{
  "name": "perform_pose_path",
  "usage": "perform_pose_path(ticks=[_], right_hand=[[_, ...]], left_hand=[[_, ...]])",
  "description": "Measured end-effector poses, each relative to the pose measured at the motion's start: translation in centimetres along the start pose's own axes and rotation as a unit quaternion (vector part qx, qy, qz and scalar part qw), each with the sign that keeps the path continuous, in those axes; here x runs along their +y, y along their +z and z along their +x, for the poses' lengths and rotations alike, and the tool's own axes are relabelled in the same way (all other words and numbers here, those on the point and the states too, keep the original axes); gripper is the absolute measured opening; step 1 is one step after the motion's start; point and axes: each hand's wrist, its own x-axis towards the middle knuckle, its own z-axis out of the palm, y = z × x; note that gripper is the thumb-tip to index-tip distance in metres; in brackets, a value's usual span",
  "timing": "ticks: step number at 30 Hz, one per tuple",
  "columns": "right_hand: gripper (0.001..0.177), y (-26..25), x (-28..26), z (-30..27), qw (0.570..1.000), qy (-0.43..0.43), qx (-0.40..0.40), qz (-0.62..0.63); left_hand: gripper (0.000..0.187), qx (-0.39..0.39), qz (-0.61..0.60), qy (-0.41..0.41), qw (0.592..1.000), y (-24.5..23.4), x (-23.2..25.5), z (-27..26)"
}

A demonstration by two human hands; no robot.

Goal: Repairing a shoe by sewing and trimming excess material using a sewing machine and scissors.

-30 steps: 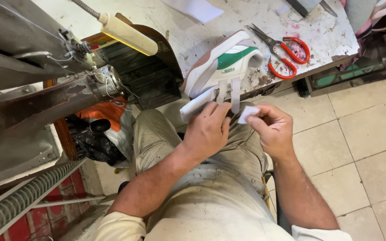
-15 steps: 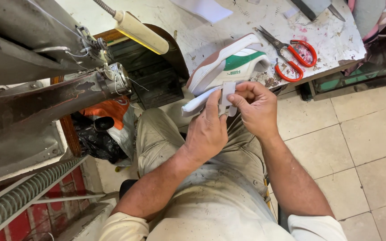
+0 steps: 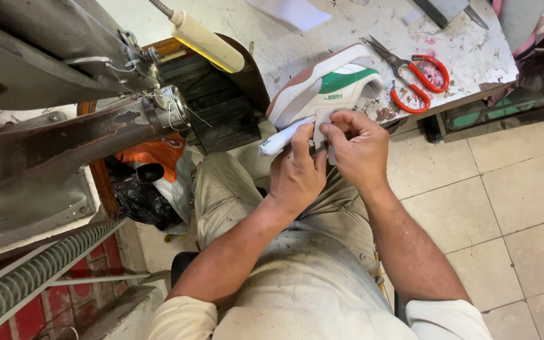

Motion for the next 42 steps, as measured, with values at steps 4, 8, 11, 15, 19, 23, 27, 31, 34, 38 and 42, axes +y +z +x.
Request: perform_pose_path(ticks=[4,8,11,15,19,23,27,31,34,38,42], right_hand=[[0.019,0.0,-0.5,0.1,1.000,-0.008,0.008,-0.005],[0.018,0.1,-1.0,-0.1,0.999,-0.024,0.018,-0.028],[0.018,0.3,-0.5,-0.2,0.998,-0.033,0.025,-0.045],[0.019,-0.1,0.0,0.3,0.999,0.022,-0.006,0.025],[0.023,-0.5,0.1,0.7,0.992,0.071,-0.039,0.094],[0.024,-0.5,1.5,0.9,0.992,0.062,-0.047,0.097],[0.024,-0.6,1.2,0.9,0.989,0.074,-0.053,0.113],[0.025,-0.7,1.4,1.0,0.988,0.087,-0.053,0.118],[0.024,-0.7,1.9,1.2,0.987,0.083,-0.054,0.123],[0.023,-0.6,2.1,1.4,0.989,0.067,-0.056,0.118],[0.021,-0.7,1.8,1.2,0.990,0.076,-0.049,0.105]], left_hand=[[0.054,0.050,-0.010,-0.026,0.998,2.0,-1.3,-0.6],[0.052,0.047,-0.070,-0.052,0.995,1.6,-1.2,-0.6],[0.053,0.032,-0.089,-0.068,0.993,1.3,-1.0,-0.7],[0.051,0.004,-0.142,-0.099,0.985,0.4,-0.4,-0.5],[0.052,-0.062,-0.122,-0.051,0.989,-3.8,1.0,1.0],[0.023,0.035,0.028,0.089,0.995,-5.8,1.3,2.6],[0.008,0.092,0.094,0.243,0.961,-6.5,0.9,5.1],[0.007,0.051,0.090,0.305,0.947,-6.4,0.0,6.5],[0.014,0.056,0.156,0.319,0.933,-6.1,0.1,6.6],[0.015,0.062,0.209,0.307,0.926,-7.2,1.7,6.0],[0.015,-0.034,0.028,0.298,0.954,-6.6,2.3,4.8]])
